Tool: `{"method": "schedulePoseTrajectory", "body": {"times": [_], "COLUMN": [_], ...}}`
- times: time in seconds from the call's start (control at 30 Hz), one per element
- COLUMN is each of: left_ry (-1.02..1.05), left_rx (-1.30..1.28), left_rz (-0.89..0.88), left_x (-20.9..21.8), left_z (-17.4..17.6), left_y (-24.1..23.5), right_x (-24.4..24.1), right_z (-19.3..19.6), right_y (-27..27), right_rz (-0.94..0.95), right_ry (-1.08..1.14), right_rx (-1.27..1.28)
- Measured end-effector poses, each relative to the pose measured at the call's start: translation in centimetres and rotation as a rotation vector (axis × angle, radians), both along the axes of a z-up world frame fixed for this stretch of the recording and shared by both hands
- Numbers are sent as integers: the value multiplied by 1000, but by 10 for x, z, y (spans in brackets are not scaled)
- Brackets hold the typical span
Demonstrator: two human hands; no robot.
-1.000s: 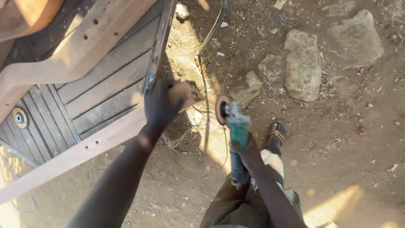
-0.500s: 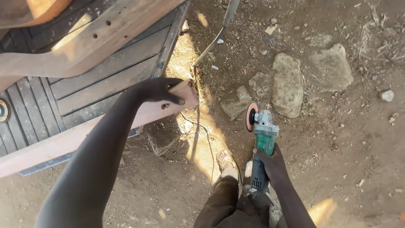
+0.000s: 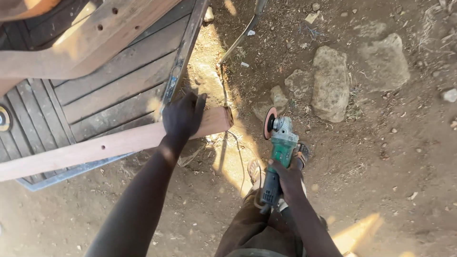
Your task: Sanding wooden planks using an angle grinder with a sanding disc
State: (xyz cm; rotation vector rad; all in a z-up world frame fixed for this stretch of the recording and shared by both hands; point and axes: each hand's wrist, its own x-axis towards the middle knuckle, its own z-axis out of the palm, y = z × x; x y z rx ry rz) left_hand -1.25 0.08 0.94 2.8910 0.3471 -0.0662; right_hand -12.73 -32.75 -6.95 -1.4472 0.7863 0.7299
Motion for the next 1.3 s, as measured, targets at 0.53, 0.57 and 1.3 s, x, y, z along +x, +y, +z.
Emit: {"method": "schedulePoseTrajectory", "body": {"times": [0.53,0.57,1.3], "left_ry": [5,9,62], "left_rx": [6,-5,-26], "left_rz": [88,90,80], "left_x": [3,3,3], "left_z": [7,9,22], "left_y": [-1,-1,-6], "right_x": [-71,-73,-81], "right_z": [0,-4,4], "right_y": [131,136,191], "right_rz": [-424,-446,-620], "right_ry": [-174,-188,-220], "right_rx": [606,609,698]}}
